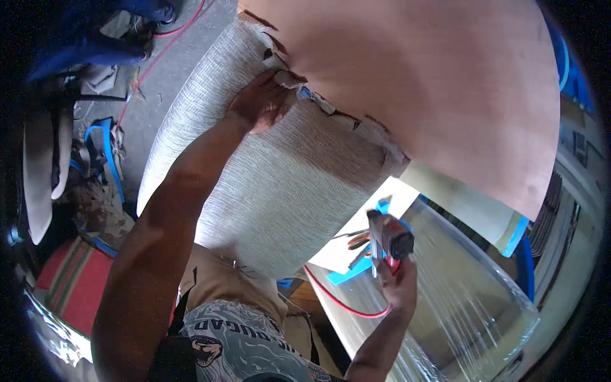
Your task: The recorder is reupholstering a chair by pulling fabric tight over the frame and securing it with a pneumatic stapler.
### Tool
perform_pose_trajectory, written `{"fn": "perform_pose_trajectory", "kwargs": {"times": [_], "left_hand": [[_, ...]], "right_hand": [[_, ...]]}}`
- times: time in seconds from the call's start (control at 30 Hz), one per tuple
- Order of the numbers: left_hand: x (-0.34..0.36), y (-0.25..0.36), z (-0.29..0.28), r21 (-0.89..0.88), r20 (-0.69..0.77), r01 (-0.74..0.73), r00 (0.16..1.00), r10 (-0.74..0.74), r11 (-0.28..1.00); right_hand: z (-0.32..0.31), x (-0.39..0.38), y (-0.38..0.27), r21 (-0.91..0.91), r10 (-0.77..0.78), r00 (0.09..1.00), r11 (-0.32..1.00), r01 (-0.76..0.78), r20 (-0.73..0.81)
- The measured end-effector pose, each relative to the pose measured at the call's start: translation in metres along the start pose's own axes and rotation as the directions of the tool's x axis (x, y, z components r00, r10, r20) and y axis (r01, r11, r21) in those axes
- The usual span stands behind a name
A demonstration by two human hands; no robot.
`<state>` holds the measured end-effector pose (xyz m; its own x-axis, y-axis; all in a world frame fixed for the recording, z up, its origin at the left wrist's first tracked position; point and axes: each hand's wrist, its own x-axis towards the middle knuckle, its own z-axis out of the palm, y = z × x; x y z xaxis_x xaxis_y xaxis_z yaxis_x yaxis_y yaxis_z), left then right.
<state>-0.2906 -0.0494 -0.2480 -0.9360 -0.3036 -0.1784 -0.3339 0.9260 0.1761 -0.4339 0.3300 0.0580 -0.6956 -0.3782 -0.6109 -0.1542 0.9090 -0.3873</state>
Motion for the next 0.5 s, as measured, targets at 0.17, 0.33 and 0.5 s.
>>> {"fn": "perform_pose_trajectory", "kwargs": {"times": [0.17, 0.33, 0.5], "left_hand": [[-0.001, -0.002, 0.008, -0.108, -0.069, -0.006, 0.998, -0.001, 0.994], [0.005, 0.001, 0.029, -0.068, -0.362, 0.057, 0.929, -0.078, 0.996], [0.008, 0.0, 0.033, -0.122, -0.161, -0.008, 0.987, -0.012, 0.992]], "right_hand": [[0.026, 0.114, -0.175, -0.183, -0.147, 0.9, 0.954, 0.239, 0.41], [0.119, 0.213, -0.23, -0.417, -0.153, 0.884, 0.837, 0.353, 0.441], [0.15, 0.247, -0.22, -0.41, -0.242, 0.875, 0.809, 0.42, 0.419]]}}
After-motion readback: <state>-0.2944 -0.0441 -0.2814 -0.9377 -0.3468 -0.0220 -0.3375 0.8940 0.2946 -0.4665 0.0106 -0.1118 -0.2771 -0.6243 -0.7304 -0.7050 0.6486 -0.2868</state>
